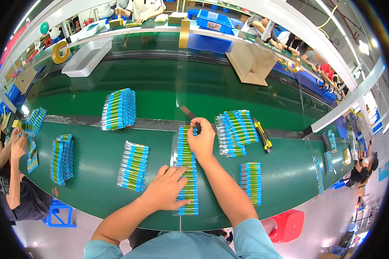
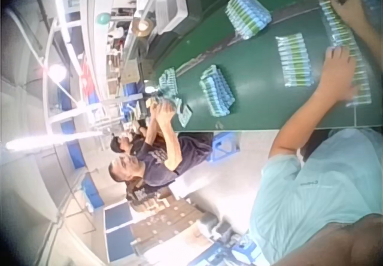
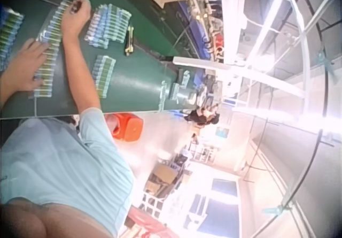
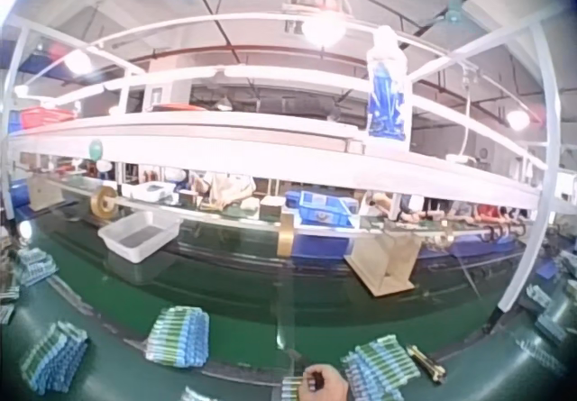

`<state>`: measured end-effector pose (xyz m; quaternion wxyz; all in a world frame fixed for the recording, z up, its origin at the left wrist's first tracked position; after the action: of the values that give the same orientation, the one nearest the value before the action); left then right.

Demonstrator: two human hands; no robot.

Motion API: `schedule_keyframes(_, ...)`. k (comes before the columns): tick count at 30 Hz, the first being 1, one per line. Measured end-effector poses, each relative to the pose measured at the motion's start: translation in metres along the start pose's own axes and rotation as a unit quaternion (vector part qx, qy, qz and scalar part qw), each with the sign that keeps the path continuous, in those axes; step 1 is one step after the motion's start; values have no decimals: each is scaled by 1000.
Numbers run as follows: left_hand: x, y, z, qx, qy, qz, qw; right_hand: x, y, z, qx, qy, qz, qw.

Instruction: Packaging small blue and yellow items into plastic sleeves on a conveyor belt.

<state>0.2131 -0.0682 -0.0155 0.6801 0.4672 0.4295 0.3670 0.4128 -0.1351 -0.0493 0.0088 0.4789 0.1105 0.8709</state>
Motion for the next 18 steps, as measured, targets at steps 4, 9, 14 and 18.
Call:
schedule_keyframes(4,0,0,0,-6,-3,1,1000,6,0,0,-1,88,-101,991)
schedule_keyframes(9,1,2,-1,-15,2,-2,1000,16,0,-2,6,98,-56,994)
schedule_keyframes(14,1,3,0,-9,2,-6,1000,32,10,0,-63,226,-52,971)
schedule_keyframes(18,1,4,-1,-1,0,-3,1000,32,10,8,-31,184,-30,982)
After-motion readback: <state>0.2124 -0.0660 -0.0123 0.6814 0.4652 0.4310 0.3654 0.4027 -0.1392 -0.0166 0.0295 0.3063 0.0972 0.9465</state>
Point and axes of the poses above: each hand's wrist, its own z-axis towards the middle knuckle, its own y-axis out of the back of the hand, x = y × z, the point moved 4 cm from there along z, towards the middle knuckle, and after that the axes turned 7 degrees about z, right-handed, at the moved point
